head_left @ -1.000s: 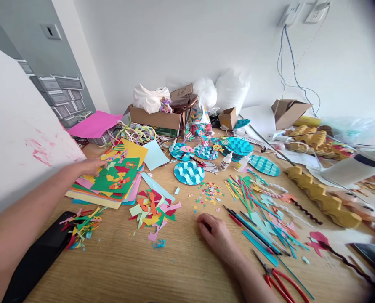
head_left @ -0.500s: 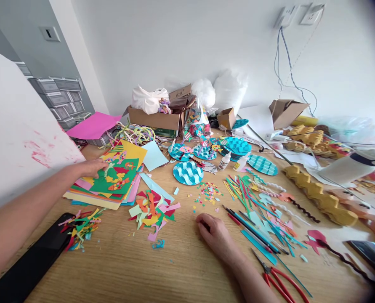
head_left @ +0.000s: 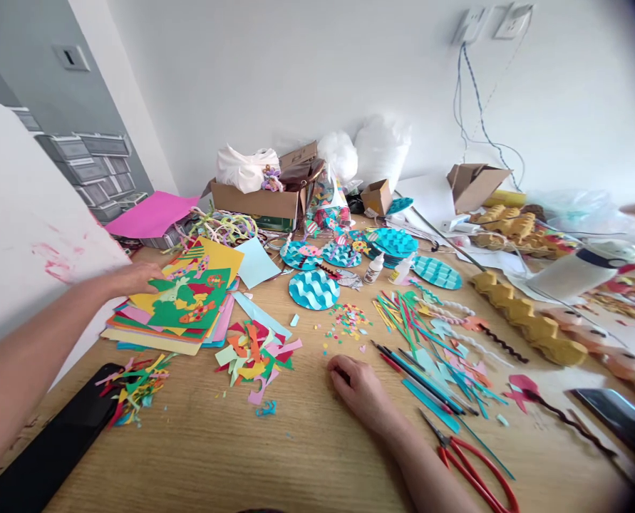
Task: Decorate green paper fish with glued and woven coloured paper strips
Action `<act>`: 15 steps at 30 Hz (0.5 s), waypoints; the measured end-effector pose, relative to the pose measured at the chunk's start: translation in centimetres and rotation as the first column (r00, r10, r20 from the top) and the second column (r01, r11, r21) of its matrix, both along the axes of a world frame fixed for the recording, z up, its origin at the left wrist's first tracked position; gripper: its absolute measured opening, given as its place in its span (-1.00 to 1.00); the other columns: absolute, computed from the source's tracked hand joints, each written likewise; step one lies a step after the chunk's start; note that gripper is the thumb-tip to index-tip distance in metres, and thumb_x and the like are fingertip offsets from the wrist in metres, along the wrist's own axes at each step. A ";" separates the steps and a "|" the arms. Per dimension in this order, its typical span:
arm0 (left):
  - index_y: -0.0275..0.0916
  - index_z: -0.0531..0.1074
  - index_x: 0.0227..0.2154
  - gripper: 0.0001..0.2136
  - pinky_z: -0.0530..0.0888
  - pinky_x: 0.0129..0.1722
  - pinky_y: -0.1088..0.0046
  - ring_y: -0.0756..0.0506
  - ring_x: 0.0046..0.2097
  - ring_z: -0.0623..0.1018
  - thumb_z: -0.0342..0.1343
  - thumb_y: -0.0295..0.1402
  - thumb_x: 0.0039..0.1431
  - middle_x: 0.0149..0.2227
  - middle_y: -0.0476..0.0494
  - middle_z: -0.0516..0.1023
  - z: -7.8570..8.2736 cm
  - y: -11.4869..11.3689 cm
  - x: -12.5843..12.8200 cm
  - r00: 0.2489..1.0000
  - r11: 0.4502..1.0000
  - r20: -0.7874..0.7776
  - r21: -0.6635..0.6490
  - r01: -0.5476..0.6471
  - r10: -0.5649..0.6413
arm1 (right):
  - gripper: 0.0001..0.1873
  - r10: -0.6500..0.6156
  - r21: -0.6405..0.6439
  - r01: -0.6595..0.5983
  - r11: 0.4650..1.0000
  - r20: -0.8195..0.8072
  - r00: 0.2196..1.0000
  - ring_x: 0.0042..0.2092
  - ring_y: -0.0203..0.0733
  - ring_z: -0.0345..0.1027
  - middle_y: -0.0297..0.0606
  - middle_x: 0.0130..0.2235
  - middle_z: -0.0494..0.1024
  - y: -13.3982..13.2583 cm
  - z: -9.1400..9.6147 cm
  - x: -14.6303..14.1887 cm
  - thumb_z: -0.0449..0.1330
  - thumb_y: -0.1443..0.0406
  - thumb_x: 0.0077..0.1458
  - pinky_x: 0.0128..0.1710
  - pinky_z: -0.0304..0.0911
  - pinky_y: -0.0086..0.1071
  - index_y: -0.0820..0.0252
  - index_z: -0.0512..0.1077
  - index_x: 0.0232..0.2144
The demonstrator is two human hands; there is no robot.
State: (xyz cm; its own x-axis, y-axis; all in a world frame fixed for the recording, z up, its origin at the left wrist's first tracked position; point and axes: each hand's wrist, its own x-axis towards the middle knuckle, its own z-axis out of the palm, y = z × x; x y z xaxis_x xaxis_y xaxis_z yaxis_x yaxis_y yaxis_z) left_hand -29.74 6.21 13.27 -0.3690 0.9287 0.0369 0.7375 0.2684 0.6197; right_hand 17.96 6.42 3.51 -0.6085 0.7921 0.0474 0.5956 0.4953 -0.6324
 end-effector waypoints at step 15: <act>-0.16 0.39 -0.47 -0.77 0.37 -0.41 0.43 -0.06 -0.41 0.45 0.20 -0.17 -0.21 -0.46 -0.02 0.47 -1.8 -4.5 27.7 0.633 0.935 0.735 0.002 0.355 -0.242 | -0.78 -0.088 -0.302 -0.042 0.952 -0.403 0.911 -0.41 -0.39 0.22 -0.33 -0.40 0.42 -2.8 5.1 0.1 0.05 0.22 0.10 -0.44 0.13 -0.54 0.26 0.38 -0.32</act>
State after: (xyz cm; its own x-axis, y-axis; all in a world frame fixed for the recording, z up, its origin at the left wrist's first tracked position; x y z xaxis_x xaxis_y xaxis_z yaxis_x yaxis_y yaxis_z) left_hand -2.00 1.69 11.44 0.0707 0.9670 -0.2449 0.1359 0.2339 0.9627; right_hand 18.06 3.63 8.64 -0.5682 0.8215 0.0471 0.2618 0.2348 -0.9361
